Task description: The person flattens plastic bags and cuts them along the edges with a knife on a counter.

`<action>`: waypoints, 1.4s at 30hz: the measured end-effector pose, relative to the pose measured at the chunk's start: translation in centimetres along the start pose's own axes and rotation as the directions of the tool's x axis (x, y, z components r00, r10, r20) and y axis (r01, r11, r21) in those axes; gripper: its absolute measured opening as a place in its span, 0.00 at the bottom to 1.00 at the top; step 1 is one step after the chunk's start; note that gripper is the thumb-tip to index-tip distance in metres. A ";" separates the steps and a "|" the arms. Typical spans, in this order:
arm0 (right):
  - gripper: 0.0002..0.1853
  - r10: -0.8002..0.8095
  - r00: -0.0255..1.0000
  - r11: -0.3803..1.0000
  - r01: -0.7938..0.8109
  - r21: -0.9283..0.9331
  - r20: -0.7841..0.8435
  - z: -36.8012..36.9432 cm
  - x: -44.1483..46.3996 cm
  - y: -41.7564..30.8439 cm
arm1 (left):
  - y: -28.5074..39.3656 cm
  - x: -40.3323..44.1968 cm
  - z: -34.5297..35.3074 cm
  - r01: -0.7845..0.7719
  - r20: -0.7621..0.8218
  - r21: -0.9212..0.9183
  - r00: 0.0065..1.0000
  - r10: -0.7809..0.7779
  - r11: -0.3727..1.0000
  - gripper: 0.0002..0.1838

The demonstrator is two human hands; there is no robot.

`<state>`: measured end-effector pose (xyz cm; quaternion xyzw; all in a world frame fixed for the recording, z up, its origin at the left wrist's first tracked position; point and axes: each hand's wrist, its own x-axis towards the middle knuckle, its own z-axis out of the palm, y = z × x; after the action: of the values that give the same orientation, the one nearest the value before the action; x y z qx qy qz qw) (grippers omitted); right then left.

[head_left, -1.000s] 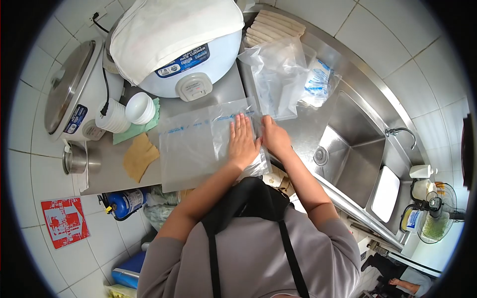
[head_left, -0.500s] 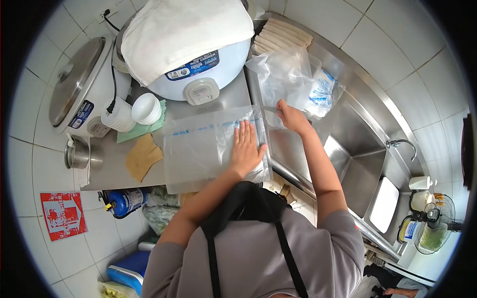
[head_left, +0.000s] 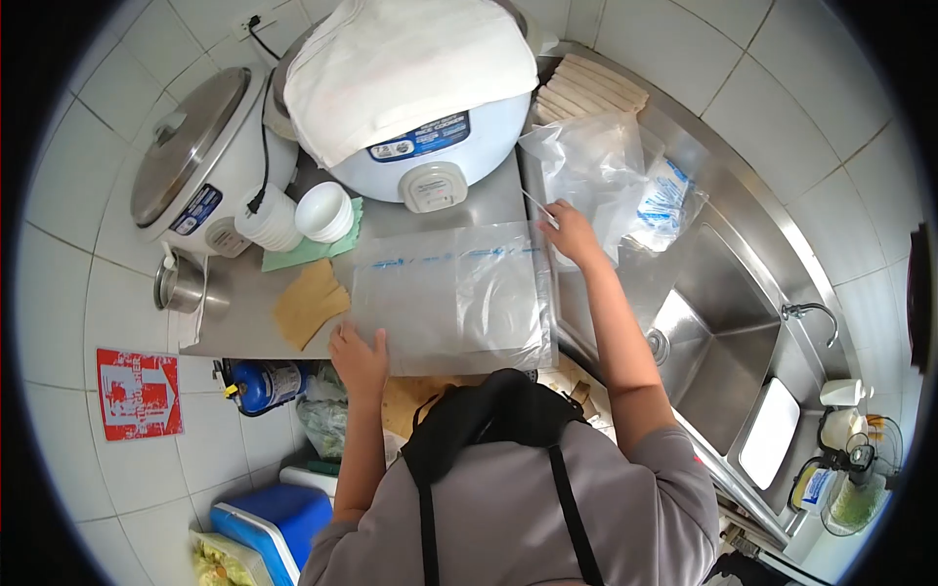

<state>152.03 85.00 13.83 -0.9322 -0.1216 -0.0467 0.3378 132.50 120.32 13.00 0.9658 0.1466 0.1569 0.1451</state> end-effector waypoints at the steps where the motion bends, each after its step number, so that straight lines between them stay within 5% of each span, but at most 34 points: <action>1: 0.16 0.014 1.000 1.000 -0.014 -0.003 0.024 1.2 0.3 -0.6 | -0.6 -0.5 -0.3 0.073 0.026 0.012 0.997 -0.074 0.997 0.31; 5: 0.14 0.098 0.987 0.995 -0.094 -0.039 0.125 2.9 0.2 -1.5 | -2.2 -0.3 0.6 0.238 0.163 -0.296 0.967 -0.197 0.925 0.32; 8: 0.13 0.138 0.978 0.979 -0.158 0.126 0.154 0.2 -1.9 -2.7 | -3.3 1.1 -0.5 0.220 0.316 -0.296 0.941 -0.122 0.930 0.17; 11: 0.11 0.191 0.977 0.911 -0.213 0.352 0.096 -2.3 -5.8 -4.4 | -0.1 2.8 -7.1 0.204 0.110 -0.375 0.978 -0.175 0.904 0.10; 13: 0.10 0.239 0.968 0.846 -0.247 0.472 0.079 -2.8 -7.8 -5.0 | 0.1 4.5 -9.8 -0.191 -0.202 -0.492 0.974 0.102 0.849 0.06; 17: 0.08 0.317 0.940 0.752 -0.331 0.570 0.129 -1.4 -9.8 -6.4 | -3.5 10.5 -8.1 -0.433 -0.315 -0.283 0.885 0.343 0.856 0.09; 19: 0.09 0.277 0.954 0.802 -0.293 0.520 0.111 1.2 -9.8 -6.0 | -2.9 13.0 -7.0 -0.181 -0.005 -0.434 0.980 0.199 0.882 0.12; 22: 0.15 0.250 0.957 0.916 -0.284 0.284 0.151 4.4 -8.7 -6.1 | -3.7 16.6 -2.1 -0.261 -0.117 -0.240 0.964 0.239 0.935 0.17; 25: 0.15 0.308 0.947 0.916 -0.320 0.243 0.085 6.1 -7.7 -6.9 | 1.9 13.6 -2.1 -0.136 -0.595 0.062 0.791 0.146 0.989 0.24; 27: 0.15 0.336 0.939 0.915 -0.343 0.213 0.069 5.9 -7.5 -7.8 | 4.6 8.1 1.4 -0.412 -0.537 0.020 0.764 0.357 0.911 0.27; 28: 0.15 0.351 0.934 0.913 -0.357 0.196 0.064 5.7 -7.7 -7.9 | 6.7 5.0 1.3 -0.516 -0.323 -0.286 0.845 0.426 0.808 0.22; 29: 0.15 0.349 0.936 0.918 -0.353 0.181 0.053 5.7 -7.6 -7.5 | 8.4 2.9 0.4 -0.544 -0.008 -0.484 0.786 0.618 0.685 0.15; 31: 0.15 0.345 0.938 0.926 -0.347 0.152 0.038 5.7 -7.8 -6.8 | 10.4 0.3 0.3 -0.557 0.189 -0.512 0.670 0.718 0.654 0.13; 38: 0.13 0.302 0.953 0.917 -0.301 0.260 0.038 4.2 -7.4 -4.8 | 7.8 2.0 2.6 -0.640 0.115 -0.287 0.715 0.689 0.712 0.13; 41: 0.12 0.313 0.941 0.878 -0.338 0.340 0.128 3.1 -7.7 -6.2 | 10.0 1.1 1.5 -0.506 0.176 -0.401 0.776 0.606 0.764 0.13; 42: 0.12 0.285 0.951 0.884 -0.309 0.349 0.120 2.6 -8.1 -6.8 | 9.9 1.6 1.6 -0.497 0.062 -0.336 0.836 0.545 0.800 0.14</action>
<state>142.44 90.10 14.65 -0.8619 0.0051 0.0595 0.5035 136.85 111.44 15.21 0.9434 -0.1631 0.1360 0.2549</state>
